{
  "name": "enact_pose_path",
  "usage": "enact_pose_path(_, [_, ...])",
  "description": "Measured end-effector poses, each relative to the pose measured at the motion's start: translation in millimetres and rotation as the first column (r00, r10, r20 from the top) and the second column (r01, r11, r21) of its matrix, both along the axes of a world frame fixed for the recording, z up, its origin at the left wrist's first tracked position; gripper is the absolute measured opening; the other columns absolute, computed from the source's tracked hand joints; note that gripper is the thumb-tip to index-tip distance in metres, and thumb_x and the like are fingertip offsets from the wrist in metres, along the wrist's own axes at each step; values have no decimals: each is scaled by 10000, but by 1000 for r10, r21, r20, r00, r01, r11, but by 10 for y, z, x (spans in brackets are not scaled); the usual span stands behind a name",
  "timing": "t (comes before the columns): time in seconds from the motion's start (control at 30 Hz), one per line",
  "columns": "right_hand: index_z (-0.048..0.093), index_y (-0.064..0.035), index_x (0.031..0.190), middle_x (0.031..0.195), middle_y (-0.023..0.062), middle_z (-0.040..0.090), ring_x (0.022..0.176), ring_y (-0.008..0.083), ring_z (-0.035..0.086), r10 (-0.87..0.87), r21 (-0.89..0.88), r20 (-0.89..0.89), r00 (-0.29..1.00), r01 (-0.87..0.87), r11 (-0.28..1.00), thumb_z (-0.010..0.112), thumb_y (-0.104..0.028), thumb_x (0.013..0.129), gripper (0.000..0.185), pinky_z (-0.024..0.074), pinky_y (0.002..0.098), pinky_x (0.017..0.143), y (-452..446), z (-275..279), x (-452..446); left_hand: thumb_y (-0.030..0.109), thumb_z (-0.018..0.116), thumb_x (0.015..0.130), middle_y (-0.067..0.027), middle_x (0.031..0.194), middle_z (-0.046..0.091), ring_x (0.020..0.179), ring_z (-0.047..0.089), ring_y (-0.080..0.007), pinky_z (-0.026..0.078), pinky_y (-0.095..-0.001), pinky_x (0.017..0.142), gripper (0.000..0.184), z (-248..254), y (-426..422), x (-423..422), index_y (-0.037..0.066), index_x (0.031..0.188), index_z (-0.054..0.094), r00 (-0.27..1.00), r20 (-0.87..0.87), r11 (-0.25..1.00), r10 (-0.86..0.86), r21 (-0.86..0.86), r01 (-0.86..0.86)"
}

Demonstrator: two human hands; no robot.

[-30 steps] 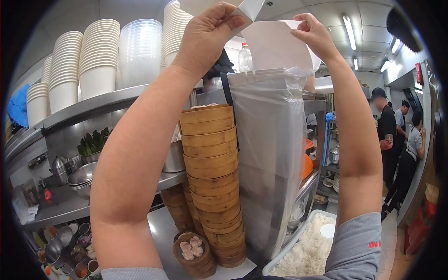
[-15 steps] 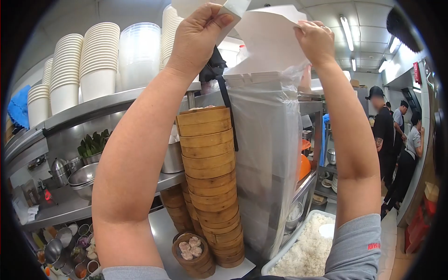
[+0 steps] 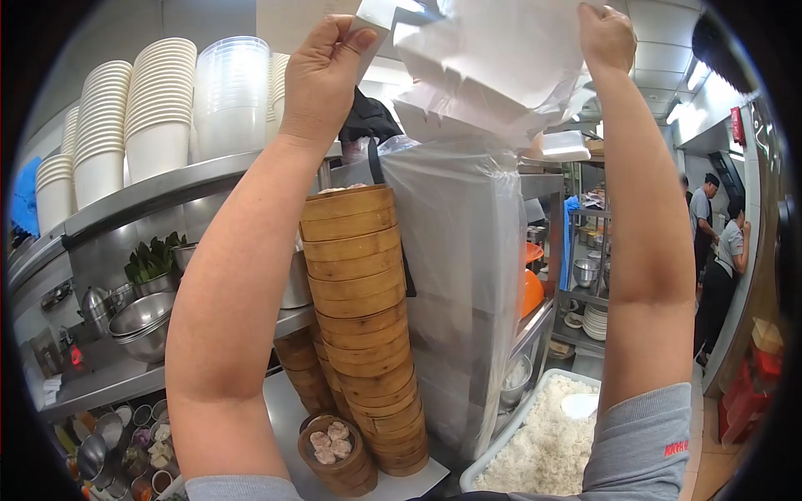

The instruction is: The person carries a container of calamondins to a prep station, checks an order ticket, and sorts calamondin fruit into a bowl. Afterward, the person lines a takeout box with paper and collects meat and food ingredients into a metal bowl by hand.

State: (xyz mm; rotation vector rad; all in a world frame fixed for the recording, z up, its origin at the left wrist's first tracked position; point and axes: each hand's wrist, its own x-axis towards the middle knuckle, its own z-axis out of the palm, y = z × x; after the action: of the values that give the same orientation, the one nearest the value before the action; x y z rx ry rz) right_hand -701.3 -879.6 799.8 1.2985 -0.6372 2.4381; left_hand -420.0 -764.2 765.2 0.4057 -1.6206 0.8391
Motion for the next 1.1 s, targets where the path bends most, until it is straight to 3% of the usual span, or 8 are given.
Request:
enact_pose_path(0.1, [681, -5, 863, 992, 246, 632, 927, 279, 634, -546, 121, 259, 797, 534, 837, 657, -330, 726, 353, 446, 394, 856, -304, 47, -218, 170, 629, 881, -3, 779, 629, 720, 524, -70, 427, -222, 673, 128, 3, -109, -55, 59, 944, 626, 991, -7, 990, -137, 23, 137])
enact_pose_path(0.17, [611, -24, 923, 989, 124, 628, 852, 261, 603, 311, -159, 372, 875, -270, 950, 559, -240, 827, 241, 484, 425, 695, -895, 421, -443, 165, 629, 878, -5, 779, 630, 721, 527, -74, 429, -224, 677, 127, 6, -183, -137, 57, 946, 625, 992, 3, 992, -126, 17, 126])
enact_pose_path(0.27, [525, 44, 953, 899, 161, 597, 732, 241, 586, 661, -215, 417, 623, -639, 738, 552, -213, 837, 283, 483, 392, 623, -756, 109, -330, 154, 626, 875, -8, 779, 630, 718, 530, -82, 433, -226, 681, 122, 0, -322, -284, 53, 944, 622, 995, 27, 993, -101, 60, 99])
enact_pose_path(0.37, [509, 81, 1007, 925, 170, 603, 736, 240, 592, 943, -600, 296, 152, -738, 307, 550, -171, 840, 304, 485, 366, 616, -1308, 57, -274, 136, 611, 876, -14, 770, 624, 705, 521, -92, 437, -235, 678, 106, -46, -449, -496, 49, 937, 615, 997, 31, 995, -69, 73, 67])
enact_pose_path(0.5, [507, -1, 1143, 888, 99, 597, 707, 195, 550, 862, -570, 505, -42, -767, 296, 527, -255, 882, 365, 457, 334, 614, -1160, -161, -431, 150, 591, 902, 1, 828, 630, 791, 525, -74, 416, -207, 744, 139, -24, -555, -651, 28, 963, 615, 999, 41, 987, 11, 157, -17])
enact_pose_path(0.77, [521, 5, 1136, 937, 95, 611, 781, 170, 565, 714, -409, 225, 663, -601, 687, 536, -209, 894, 323, 460, 306, 667, -1395, -254, -1115, 201, 531, 923, 1, 870, 614, 801, 505, -118, 420, -280, 792, 167, 11, -850, -729, 62, 980, 604, 788, 427, 534, 443, 581, -615])
enact_pose_path(1.0, [533, 10, 1130, 980, 92, 623, 845, 148, 578, 450, -160, 66, 891, -435, 886, 543, -169, 905, 287, 462, 282, 713, -1524, -872, -1296, 534, 404, 923, -123, 1301, 517, 1222, 452, -253, 305, -342, 1046, 609, -35, -921, -659, 56, 1284, 514, 794, 292, 307, 533, 808, -503])
enact_pose_path(1.1, [538, 12, 1127, 999, 91, 629, 872, 139, 584, 356, -124, 12, 934, -352, 928, 546, -152, 910, 272, 464, 272, 732, -1287, -1284, -1317, 607, 340, 898, -147, 1293, 523, 1253, 424, -293, 282, -371, 1057, 662, -88, -1322, -247, 97, 1290, 496, 909, 166, 585, 383, 718, -378])
